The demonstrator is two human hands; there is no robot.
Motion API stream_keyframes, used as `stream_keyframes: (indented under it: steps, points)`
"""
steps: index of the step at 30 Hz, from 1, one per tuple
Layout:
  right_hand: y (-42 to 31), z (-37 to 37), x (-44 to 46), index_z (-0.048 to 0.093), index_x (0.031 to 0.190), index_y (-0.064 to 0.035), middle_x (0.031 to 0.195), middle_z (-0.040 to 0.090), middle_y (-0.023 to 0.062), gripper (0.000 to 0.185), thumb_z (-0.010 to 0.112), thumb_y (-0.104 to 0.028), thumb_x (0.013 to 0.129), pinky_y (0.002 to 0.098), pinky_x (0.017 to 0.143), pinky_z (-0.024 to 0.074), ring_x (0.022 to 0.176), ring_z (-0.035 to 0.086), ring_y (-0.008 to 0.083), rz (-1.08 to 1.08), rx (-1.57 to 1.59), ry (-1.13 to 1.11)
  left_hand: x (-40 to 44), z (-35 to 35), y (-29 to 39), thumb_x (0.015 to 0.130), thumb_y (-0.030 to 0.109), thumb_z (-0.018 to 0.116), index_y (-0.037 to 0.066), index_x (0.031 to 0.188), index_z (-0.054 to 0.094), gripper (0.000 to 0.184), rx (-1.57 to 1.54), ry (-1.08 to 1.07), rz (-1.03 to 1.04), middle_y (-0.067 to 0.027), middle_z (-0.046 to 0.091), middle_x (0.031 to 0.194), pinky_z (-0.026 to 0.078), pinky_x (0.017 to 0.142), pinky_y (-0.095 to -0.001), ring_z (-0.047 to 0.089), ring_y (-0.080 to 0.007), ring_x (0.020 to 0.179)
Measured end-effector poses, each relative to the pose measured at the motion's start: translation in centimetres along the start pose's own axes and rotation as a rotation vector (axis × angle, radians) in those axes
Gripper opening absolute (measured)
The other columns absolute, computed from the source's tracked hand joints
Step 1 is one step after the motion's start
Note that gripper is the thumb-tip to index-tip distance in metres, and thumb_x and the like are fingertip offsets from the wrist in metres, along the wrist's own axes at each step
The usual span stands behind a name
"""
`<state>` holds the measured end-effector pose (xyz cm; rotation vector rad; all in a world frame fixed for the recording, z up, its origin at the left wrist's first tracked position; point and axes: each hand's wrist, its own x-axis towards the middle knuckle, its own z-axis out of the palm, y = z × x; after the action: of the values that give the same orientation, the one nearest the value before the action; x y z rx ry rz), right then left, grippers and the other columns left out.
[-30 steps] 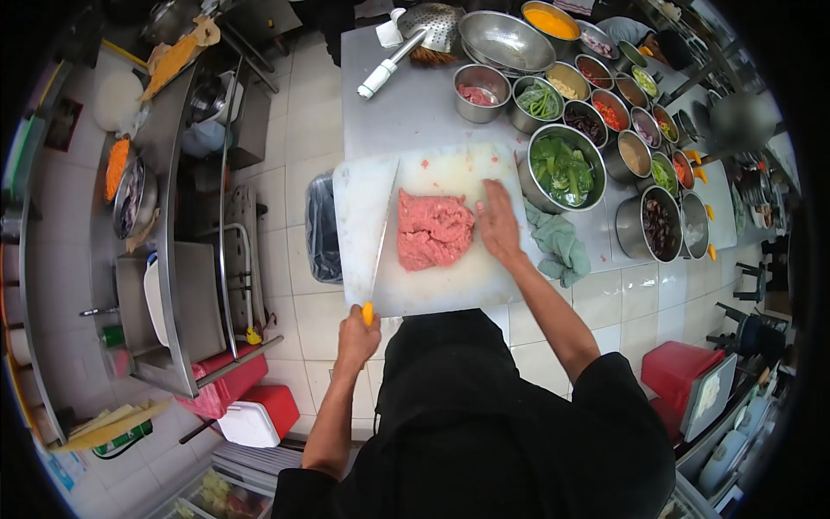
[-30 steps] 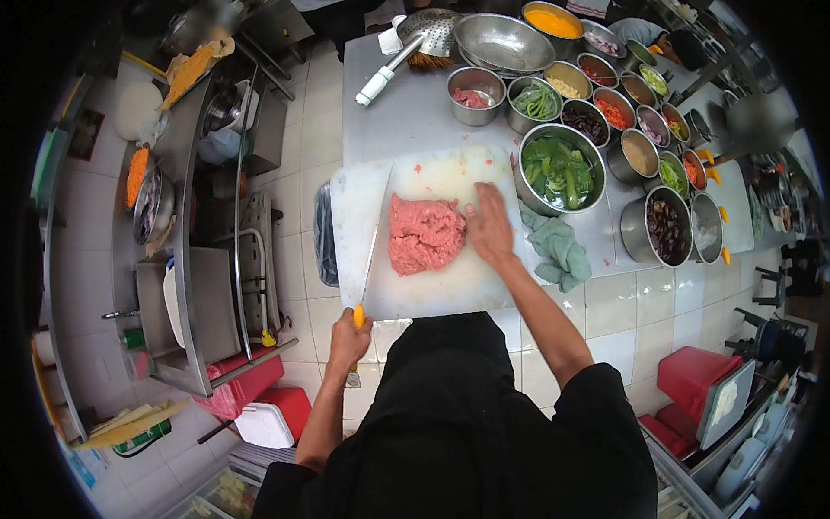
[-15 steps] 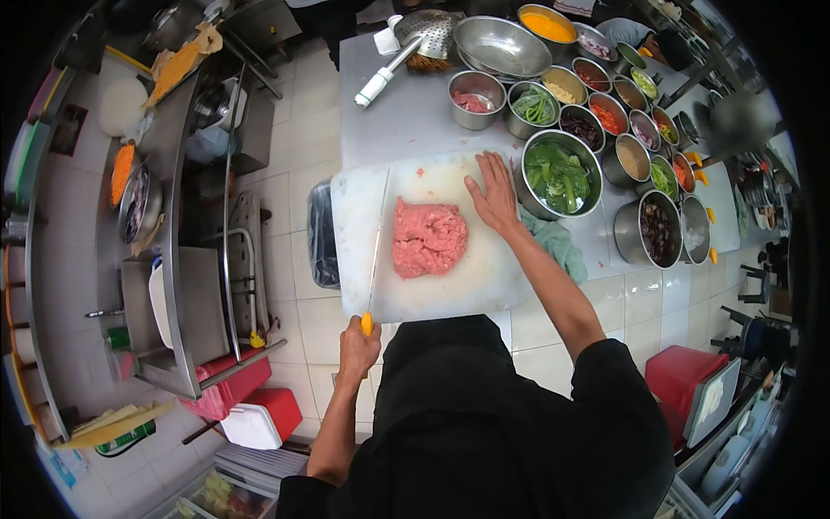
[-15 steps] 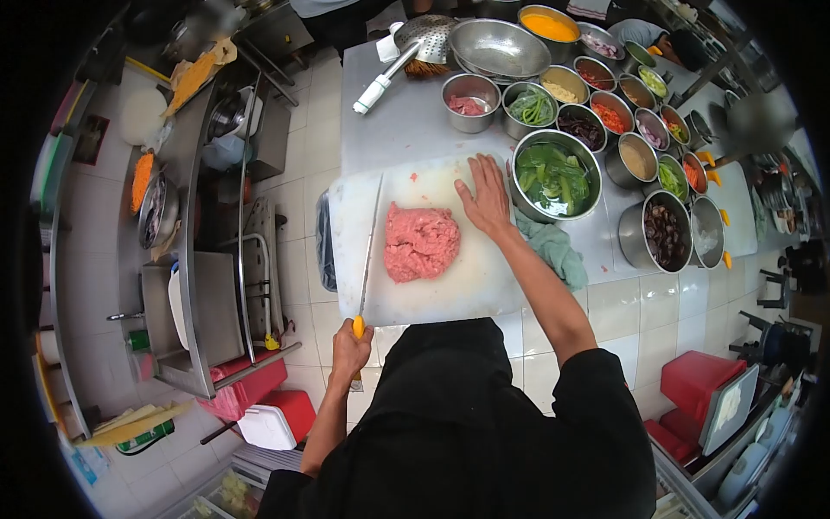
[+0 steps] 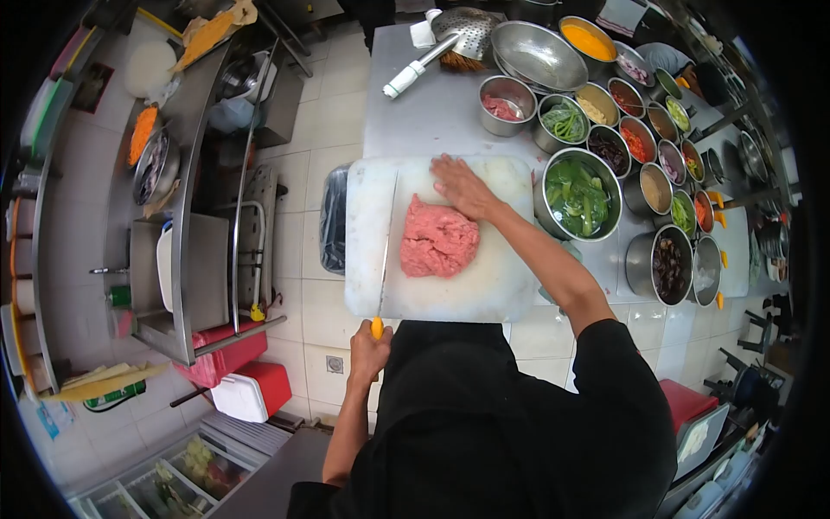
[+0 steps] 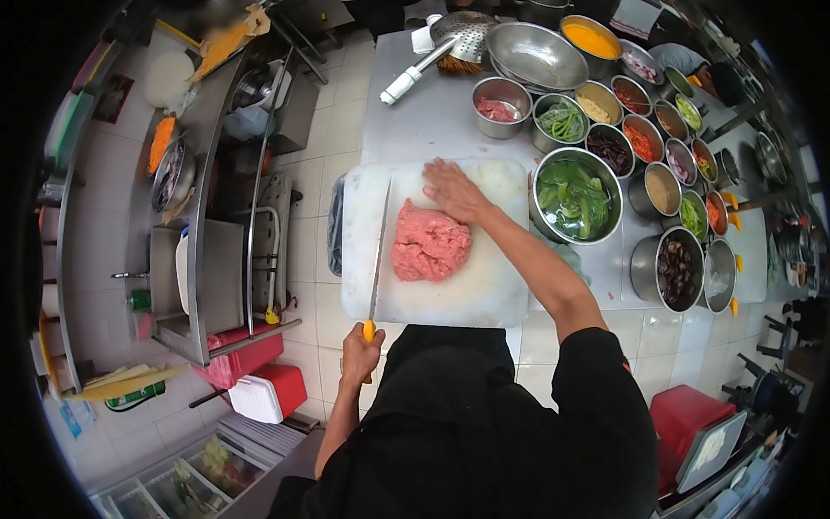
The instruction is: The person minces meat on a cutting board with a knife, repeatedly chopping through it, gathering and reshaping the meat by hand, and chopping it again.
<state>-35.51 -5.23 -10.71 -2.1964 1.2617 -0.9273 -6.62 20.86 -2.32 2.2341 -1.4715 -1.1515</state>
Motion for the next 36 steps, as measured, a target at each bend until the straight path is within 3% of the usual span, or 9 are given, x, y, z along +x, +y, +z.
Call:
stream_keyframes:
  steps: [2,6,9,12,18,25,30,33,36]
  points:
    - [-1.2,0.1,-1.3,0.059,0.133,0.0002,0.141,0.055,0.0204,0.055,0.042,-0.043,0.104,0.0399,0.113,0.039,0.132,0.051,0.0347,-0.021,0.098,-0.2,-0.2,0.0,0.0,0.089,0.027,0.068,-0.007,0.091,0.058,0.035,0.01,-0.016,-0.01,-0.0318,0.066,0.083,0.051,0.07,-0.0493,0.065,-0.0485,0.081]
    - [-3.7,-2.6,-2.3,0.05,0.144,-0.0062,0.151,0.044,0.0169,0.054,0.045,-0.042,0.104,0.0434,0.111,0.0412,0.134,0.049,0.0341,0.244,0.403,-0.536,-0.3,-0.2,0.1,0.09,0.027,0.069,-0.006,0.093,0.058,0.036,0.087,-0.043,0.018,-0.0325,0.066,0.084,0.051,0.072,-0.0501,0.066,-0.0488,0.084]
    - [-6.0,-3.1,-2.7,0.044,0.148,-0.0074,0.148,0.046,0.0189,0.069,0.059,-0.048,0.094,0.0439,0.109,0.0407,0.132,0.049,0.0355,0.268,0.464,-0.221,0.1,-0.3,0.8,0.09,0.027,0.068,-0.007,0.094,0.057,0.035,0.092,-0.032,0.026,-0.0334,0.066,0.088,0.051,0.075,-0.0512,0.065,-0.0494,0.087]
    - [-7.8,-2.2,-4.3,0.042,0.149,-0.0088,0.143,0.048,0.0208,0.09,0.073,-0.054,0.078,0.0456,0.109,0.0382,0.13,0.049,0.0359,-0.148,-0.011,-0.278,0.6,-0.4,2.1,0.092,0.025,0.066,-0.007,0.096,0.057,0.034,0.047,-0.081,0.036,-0.0345,0.066,0.092,0.051,0.077,-0.0525,0.064,-0.0507,0.09]
    - [-10.6,0.0,-7.2,0.045,0.145,-0.0089,0.133,0.054,0.0168,0.095,0.08,-0.046,0.066,0.0502,0.102,0.038,0.123,0.05,0.0358,-0.042,-0.264,-0.029,0.6,-0.6,3.6,0.092,0.021,0.064,-0.01,0.1,0.055,0.033,0.119,-0.157,0.067,-0.0375,0.064,0.09,0.051,0.078,-0.0526,0.064,-0.0531,0.089]
    - [-9.2,2.9,-7.4,0.042,0.146,-0.0098,0.135,0.053,0.0145,0.096,0.08,-0.038,0.063,0.0541,0.1,0.0388,0.121,0.049,0.0347,0.071,-0.317,-0.134,1.6,-0.5,2.7,0.091,0.02,0.064,-0.01,0.097,0.055,0.032,0.124,-0.119,0.148,-0.0377,0.064,0.087,0.052,0.075,-0.0542,0.064,-0.0542,0.085]
    - [-12.4,-2.4,-5.2,0.04,0.148,-0.0122,0.14,0.048,0.0169,0.107,0.086,-0.045,0.057,0.0534,0.106,0.0374,0.13,0.044,0.0354,0.199,-0.136,-0.374,2.5,-3.0,1.7,0.088,0.022,0.068,-0.008,0.093,0.058,0.033,0.122,-0.038,0.12,-0.0318,0.066,0.085,0.051,0.072,-0.0485,0.067,-0.0464,0.083]
    - [-12.9,-1.5,-3.0,0.032,0.152,-0.0148,0.145,0.041,0.0189,0.118,0.088,-0.047,0.053,0.0519,0.108,0.0372,0.133,0.04,0.038,0.265,-0.187,-0.242,2.6,-3.4,0.5,0.087,0.022,0.069,-0.008,0.089,0.059,0.031,0.062,0.016,0.148,-0.0273,0.065,0.077,0.05,0.067,-0.0453,0.065,-0.041,0.072]
    - [-14.0,0.5,-0.5,0.044,0.145,-0.0138,0.141,0.044,0.0178,0.107,0.086,-0.047,0.053,0.052,0.104,0.0409,0.131,0.042,0.0368,0.311,-0.197,-0.354,3.0,-3.6,-0.8,0.087,0.021,0.07,-0.006,0.086,0.058,0.03,0.024,0.028,0.173,-0.0228,0.063,0.071,0.048,0.063,-0.0428,0.062,-0.0344,0.065]
